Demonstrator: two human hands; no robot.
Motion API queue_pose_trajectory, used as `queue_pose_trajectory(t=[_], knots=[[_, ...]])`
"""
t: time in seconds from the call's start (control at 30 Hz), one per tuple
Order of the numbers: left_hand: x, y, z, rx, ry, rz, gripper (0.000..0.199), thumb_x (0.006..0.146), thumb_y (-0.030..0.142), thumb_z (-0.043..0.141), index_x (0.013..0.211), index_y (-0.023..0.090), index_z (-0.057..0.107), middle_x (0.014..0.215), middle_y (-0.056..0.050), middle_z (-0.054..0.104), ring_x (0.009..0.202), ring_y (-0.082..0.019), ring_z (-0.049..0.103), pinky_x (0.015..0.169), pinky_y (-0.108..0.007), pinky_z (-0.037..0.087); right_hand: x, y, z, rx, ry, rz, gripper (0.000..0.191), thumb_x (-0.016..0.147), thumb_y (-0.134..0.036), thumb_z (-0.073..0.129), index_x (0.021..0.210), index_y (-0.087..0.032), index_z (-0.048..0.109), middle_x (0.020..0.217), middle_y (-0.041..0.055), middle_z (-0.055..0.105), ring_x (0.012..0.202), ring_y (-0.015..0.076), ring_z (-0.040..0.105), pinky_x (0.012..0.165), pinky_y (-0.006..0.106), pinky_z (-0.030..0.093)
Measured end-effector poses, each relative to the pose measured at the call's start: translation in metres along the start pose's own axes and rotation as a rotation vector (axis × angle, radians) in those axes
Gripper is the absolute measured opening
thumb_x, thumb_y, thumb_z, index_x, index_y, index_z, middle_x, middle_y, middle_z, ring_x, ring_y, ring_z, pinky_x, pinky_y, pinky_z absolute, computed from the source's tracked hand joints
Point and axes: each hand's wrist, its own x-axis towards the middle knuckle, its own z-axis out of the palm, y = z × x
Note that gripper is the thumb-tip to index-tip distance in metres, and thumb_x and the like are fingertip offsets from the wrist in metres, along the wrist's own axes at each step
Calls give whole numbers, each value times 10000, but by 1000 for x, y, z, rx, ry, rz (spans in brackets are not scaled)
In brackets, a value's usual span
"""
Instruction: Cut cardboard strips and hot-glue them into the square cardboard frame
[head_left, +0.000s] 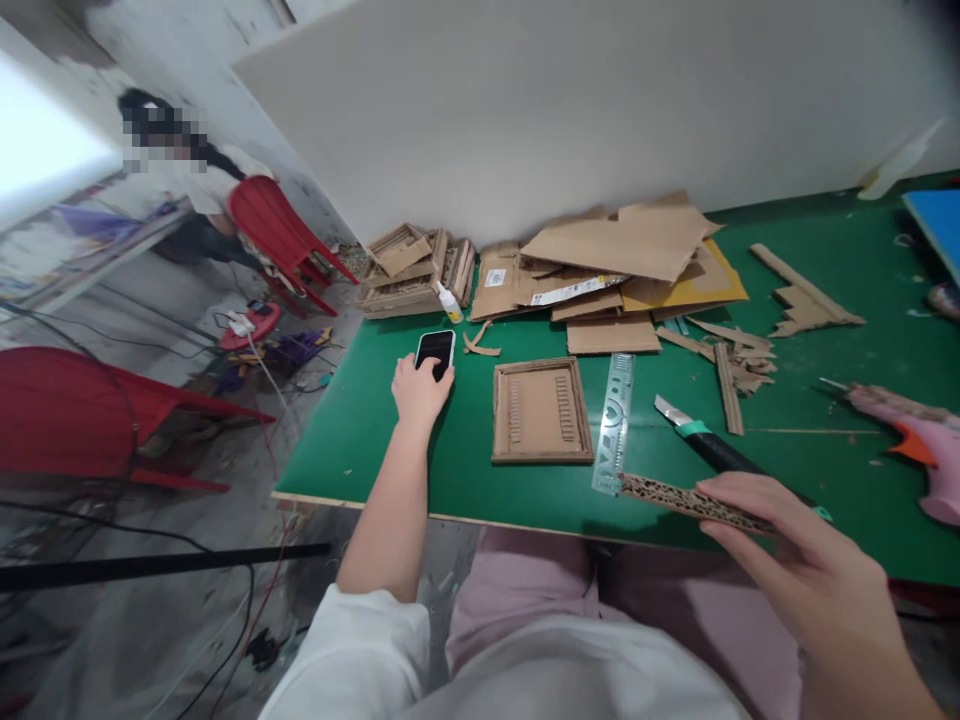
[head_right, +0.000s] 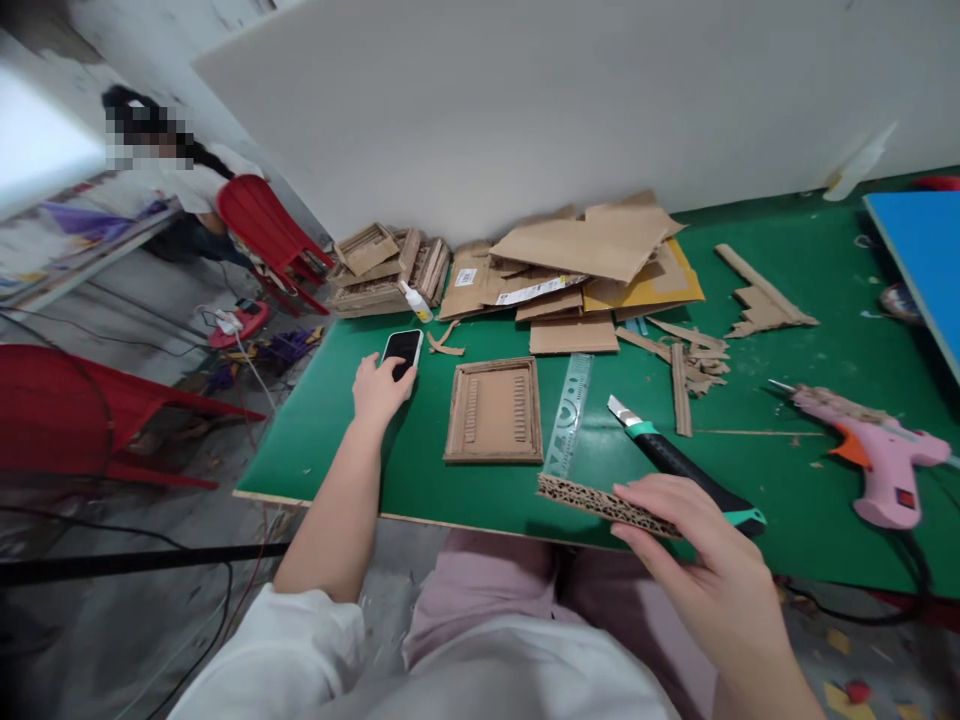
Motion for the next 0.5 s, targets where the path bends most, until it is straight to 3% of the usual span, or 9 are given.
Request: queue_pose_trajectory(t=[0.13, 0.27, 0.5], knots=[[8, -5, -1, -25, -23, -7, 404, 812, 469, 428, 1110, 217, 533, 1304, -119, 417, 1234, -269, 371, 984, -395, 340, -3, 6, 0, 21, 6, 7, 285, 715, -175, 630, 986, -256, 598, 957, 23, 607, 916, 182, 565, 793, 305, 487], [36, -9, -4, -52, -104, -27, 439, 844, 451, 351, 1187, 193, 443, 1207, -120, 518, 1123, -217, 492, 924, -331, 395, -6, 10, 0, 33, 54, 15, 294, 712, -184, 632, 996, -256, 600, 944, 12, 603, 903, 164, 566, 806, 276, 479], [92, 7, -5, 8, -354, -26, 715, 679, 525, 552, 1272, 175, 359, 1191, -158, 562, 1051, -289, 560, 823, -345, 449, -9, 11, -2, -5, 69, 59, 267, 720, -216, 627, 982, -261, 605, 941, 10, 606, 885, 171, 574, 774, 277, 493]])
